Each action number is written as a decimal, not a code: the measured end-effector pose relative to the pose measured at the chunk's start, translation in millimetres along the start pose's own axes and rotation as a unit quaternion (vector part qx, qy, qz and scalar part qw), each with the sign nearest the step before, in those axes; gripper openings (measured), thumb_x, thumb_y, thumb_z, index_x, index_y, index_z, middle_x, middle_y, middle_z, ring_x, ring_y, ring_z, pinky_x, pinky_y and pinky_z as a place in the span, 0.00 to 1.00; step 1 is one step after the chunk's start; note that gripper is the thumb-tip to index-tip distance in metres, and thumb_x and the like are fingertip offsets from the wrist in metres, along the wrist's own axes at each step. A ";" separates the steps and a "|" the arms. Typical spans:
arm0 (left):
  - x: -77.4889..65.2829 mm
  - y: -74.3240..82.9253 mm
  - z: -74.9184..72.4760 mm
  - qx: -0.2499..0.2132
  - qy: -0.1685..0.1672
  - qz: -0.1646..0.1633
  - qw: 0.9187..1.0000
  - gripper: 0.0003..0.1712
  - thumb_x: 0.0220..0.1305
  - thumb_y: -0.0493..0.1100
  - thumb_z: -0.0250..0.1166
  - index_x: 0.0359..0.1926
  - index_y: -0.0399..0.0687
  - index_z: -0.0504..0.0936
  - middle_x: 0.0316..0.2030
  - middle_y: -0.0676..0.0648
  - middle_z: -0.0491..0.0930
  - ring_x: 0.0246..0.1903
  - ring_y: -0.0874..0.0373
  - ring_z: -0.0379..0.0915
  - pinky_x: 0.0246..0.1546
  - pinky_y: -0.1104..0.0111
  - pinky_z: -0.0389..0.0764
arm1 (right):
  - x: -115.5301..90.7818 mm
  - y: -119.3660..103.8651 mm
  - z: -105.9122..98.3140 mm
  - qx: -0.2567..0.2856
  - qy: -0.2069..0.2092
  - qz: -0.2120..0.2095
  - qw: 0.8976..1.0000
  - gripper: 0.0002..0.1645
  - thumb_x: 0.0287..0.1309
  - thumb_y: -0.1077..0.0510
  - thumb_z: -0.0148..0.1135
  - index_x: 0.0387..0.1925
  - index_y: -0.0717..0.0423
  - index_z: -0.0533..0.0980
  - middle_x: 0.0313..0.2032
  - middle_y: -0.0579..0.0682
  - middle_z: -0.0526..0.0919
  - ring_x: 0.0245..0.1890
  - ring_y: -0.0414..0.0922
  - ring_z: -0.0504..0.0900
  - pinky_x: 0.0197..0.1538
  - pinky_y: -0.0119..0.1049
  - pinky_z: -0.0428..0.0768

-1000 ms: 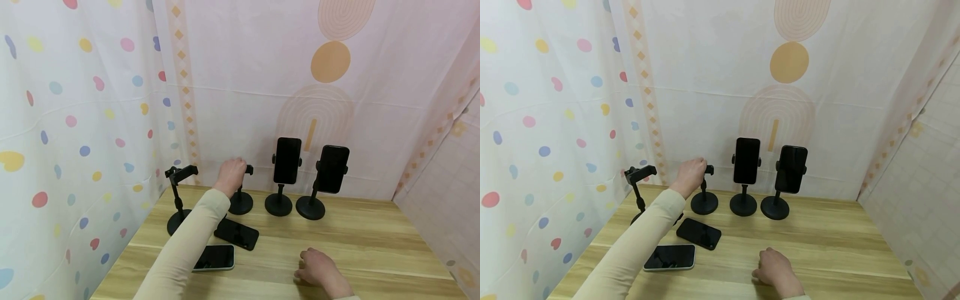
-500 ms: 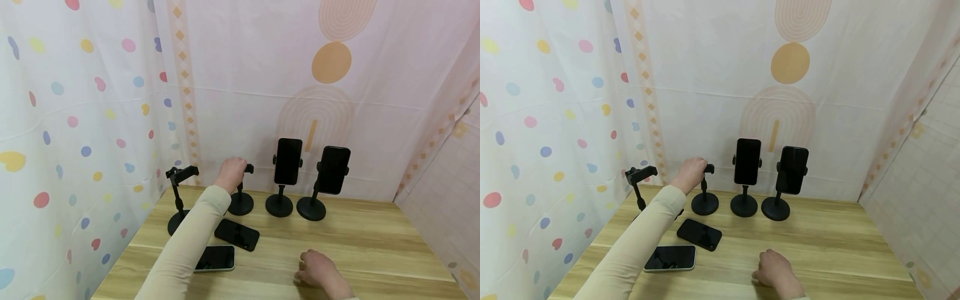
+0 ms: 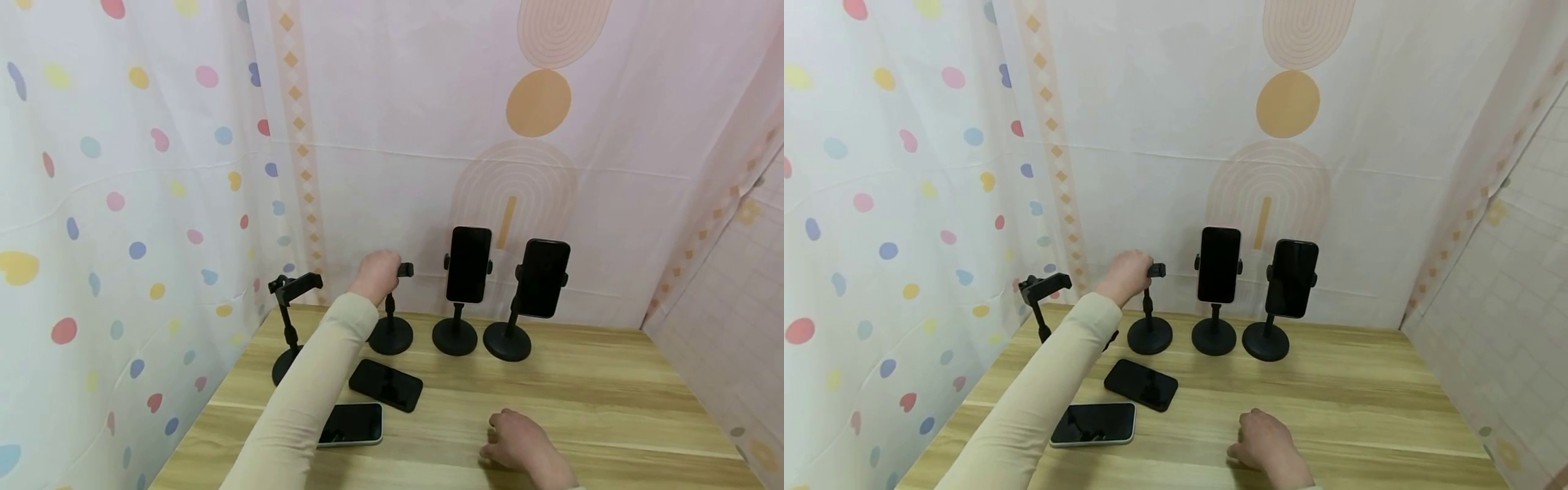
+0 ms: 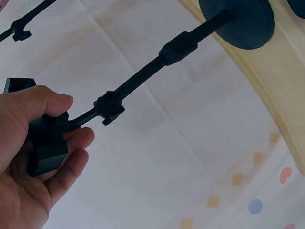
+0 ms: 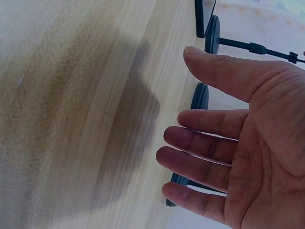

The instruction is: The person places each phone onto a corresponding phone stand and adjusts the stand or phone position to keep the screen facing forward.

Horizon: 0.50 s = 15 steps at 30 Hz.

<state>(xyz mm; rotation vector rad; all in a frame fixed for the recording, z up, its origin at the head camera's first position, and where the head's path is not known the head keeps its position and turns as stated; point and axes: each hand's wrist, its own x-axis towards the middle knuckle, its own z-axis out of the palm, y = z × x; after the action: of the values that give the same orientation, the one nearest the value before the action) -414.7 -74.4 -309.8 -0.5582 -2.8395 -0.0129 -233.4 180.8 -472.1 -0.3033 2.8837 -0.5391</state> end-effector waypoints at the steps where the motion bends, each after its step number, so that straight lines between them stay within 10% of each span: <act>1: 0.3 0.0 -1.2 -0.003 -0.005 -0.002 1.000 0.03 0.64 0.32 0.66 0.37 0.37 0.85 0.33 0.42 0.84 0.33 0.50 0.82 0.32 0.62 0.83 | -0.2 0.1 -0.2 0.001 -0.002 0.000 1.000 0.27 0.49 0.53 0.77 0.45 0.68 0.79 0.41 0.59 0.81 0.45 0.59 0.80 0.53 0.57 0.74; 15: 2.3 -8.1 3.7 -0.032 0.005 -0.010 0.999 0.05 0.64 0.34 0.66 0.39 0.36 0.85 0.34 0.41 0.84 0.33 0.50 0.82 0.34 0.61 0.83 | 5.9 -3.2 1.4 -0.006 -0.003 -0.003 1.000 0.26 0.49 0.52 0.76 0.44 0.67 0.79 0.40 0.58 0.80 0.43 0.58 0.80 0.53 0.56 0.75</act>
<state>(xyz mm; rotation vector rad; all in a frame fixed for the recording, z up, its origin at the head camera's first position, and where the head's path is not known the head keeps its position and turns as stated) -420.6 -80.8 -312.5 -0.5405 -2.8432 -0.1094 -238.2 176.1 -473.1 -0.3139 2.8824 -0.5208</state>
